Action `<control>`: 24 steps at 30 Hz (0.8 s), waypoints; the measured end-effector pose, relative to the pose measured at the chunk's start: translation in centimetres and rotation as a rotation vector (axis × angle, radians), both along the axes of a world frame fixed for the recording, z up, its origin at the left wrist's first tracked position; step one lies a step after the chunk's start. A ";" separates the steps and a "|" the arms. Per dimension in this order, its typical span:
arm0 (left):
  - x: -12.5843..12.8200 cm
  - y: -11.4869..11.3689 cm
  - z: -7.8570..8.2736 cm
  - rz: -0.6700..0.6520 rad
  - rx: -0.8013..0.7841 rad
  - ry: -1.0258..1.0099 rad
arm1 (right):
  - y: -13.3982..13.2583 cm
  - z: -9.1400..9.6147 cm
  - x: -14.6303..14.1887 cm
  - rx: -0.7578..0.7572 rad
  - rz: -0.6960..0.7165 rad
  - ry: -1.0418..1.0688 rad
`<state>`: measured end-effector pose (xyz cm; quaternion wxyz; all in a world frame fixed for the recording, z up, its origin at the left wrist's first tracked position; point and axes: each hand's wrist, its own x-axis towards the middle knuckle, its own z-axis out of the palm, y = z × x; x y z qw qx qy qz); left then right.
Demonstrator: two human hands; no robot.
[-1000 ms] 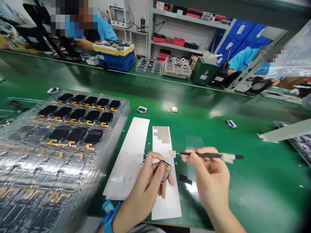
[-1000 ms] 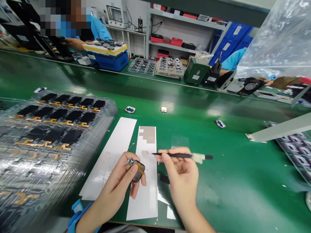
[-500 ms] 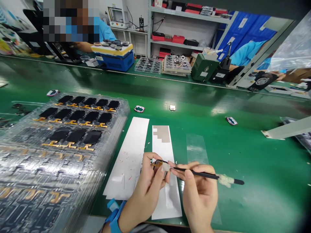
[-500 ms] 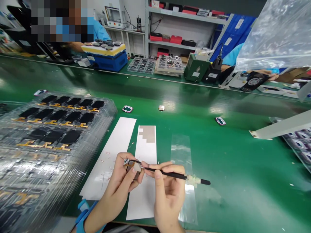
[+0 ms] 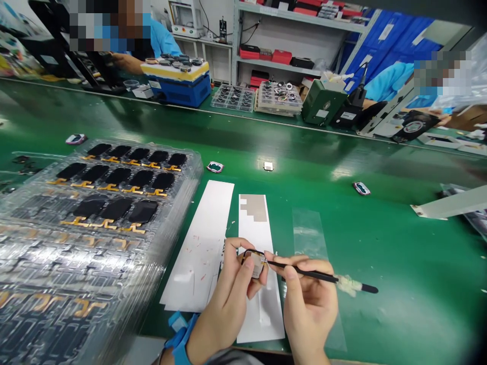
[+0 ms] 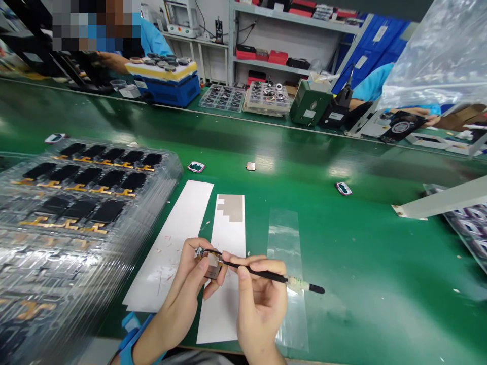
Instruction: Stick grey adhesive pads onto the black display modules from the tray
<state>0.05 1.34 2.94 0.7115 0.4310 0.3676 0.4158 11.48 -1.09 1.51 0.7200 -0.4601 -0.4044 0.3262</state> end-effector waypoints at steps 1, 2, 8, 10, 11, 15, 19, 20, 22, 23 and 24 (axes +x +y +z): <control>0.0 0.0 0.1 -0.003 0.005 0.007 | 0.0 0.0 0.0 -0.003 -0.001 -0.004; 0.0 0.0 0.2 -0.005 0.012 0.011 | 0.0 0.0 0.0 -0.004 -0.001 -0.009; 0.0 0.1 -0.2 0.005 0.033 0.023 | 0.1 0.1 0.1 -0.005 -0.018 -0.049; 0.1 0.1 -0.2 0.010 0.030 0.024 | 0.1 0.1 0.2 0.004 -0.013 -0.051; 0.1 0.1 -0.2 0.012 0.030 0.025 | 0.1 0.1 0.2 0.008 -0.006 -0.050; 0.1 0.0 -0.1 0.018 0.032 0.018 | 0.0 0.1 0.2 0.006 0.016 -0.040; 0.1 -0.1 -0.6 0.061 0.008 0.016 | 0.1 0.0 0.1 0.005 0.019 -0.033; 0.1 -0.1 -0.8 0.074 0.014 0.027 | 0.1 -0.1 0.1 0.002 0.020 -0.027; 0.1 0.1 -1.3 0.090 0.046 0.057 | 0.1 -0.1 0.1 -0.014 0.031 -0.002; 0.1 0.3 -1.5 0.098 0.067 0.074 | 0.1 -0.1 0.1 -0.025 0.039 0.015; 0.1 0.4 -1.6 0.109 0.087 0.091 | 0.2 0.0 0.2 -0.035 0.044 0.035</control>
